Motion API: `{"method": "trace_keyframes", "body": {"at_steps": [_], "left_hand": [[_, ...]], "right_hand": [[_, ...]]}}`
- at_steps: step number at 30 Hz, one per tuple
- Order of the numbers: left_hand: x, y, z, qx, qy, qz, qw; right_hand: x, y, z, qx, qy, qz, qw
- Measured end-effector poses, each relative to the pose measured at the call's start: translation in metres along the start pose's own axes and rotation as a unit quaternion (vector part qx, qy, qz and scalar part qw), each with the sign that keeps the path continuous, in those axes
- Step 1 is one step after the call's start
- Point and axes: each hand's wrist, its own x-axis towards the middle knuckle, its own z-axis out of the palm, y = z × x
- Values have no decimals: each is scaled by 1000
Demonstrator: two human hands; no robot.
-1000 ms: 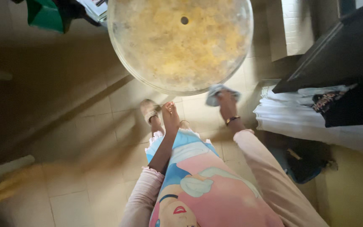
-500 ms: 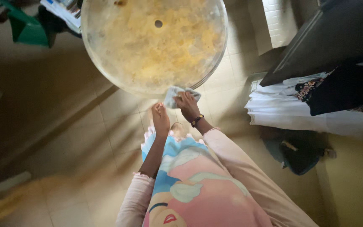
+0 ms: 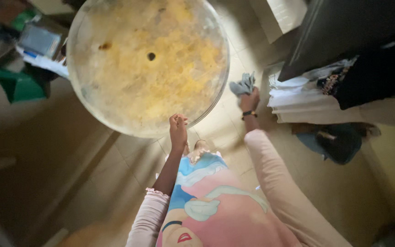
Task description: The person wipes the surface of a round table with a cloth, folds the cloth, and then places a large white card and a smaller picture on the table.
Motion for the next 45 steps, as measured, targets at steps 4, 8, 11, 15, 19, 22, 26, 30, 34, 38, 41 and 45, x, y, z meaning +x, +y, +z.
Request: {"method": "trace_keyframes", "body": {"at_steps": [4, 8, 11, 15, 19, 22, 26, 30, 34, 38, 41, 45], "left_hand": [[18, 4, 20, 55, -38, -54, 996], [26, 6, 31, 30, -53, -54, 997], [41, 9, 40, 20, -31, -57, 998], [63, -1, 58, 27, 8, -63, 998], [98, -25, 102, -18, 54, -84, 995], [106, -35, 146, -81, 77, -83, 990], [121, -32, 191, -59, 118, -110, 985], [119, -26, 213, -38, 120, -56, 990], [123, 0, 225, -51, 141, -66, 987], [138, 30, 234, -26, 149, -85, 985], [160, 42, 237, -26, 130, -61, 989], [171, 46, 238, -8, 107, -45, 993]], "right_hand": [[-46, -17, 34, 101, -84, 28, 991], [-76, -37, 42, 102, -55, -94, 989], [-51, -51, 41, 69, -62, -65, 994], [12, -59, 44, 53, -96, -83, 990], [93, -69, 61, 63, -110, -153, 980], [146, -74, 74, 73, -147, -192, 968], [226, -107, 112, 22, -219, -210, 953], [267, -133, 132, 23, -254, -292, 922], [262, -133, 128, 23, -261, -302, 916], [229, -102, 92, 13, -256, -340, 905], [202, -78, 64, 21, -255, -366, 895], [185, -69, 45, 0, -270, -343, 900]]}}
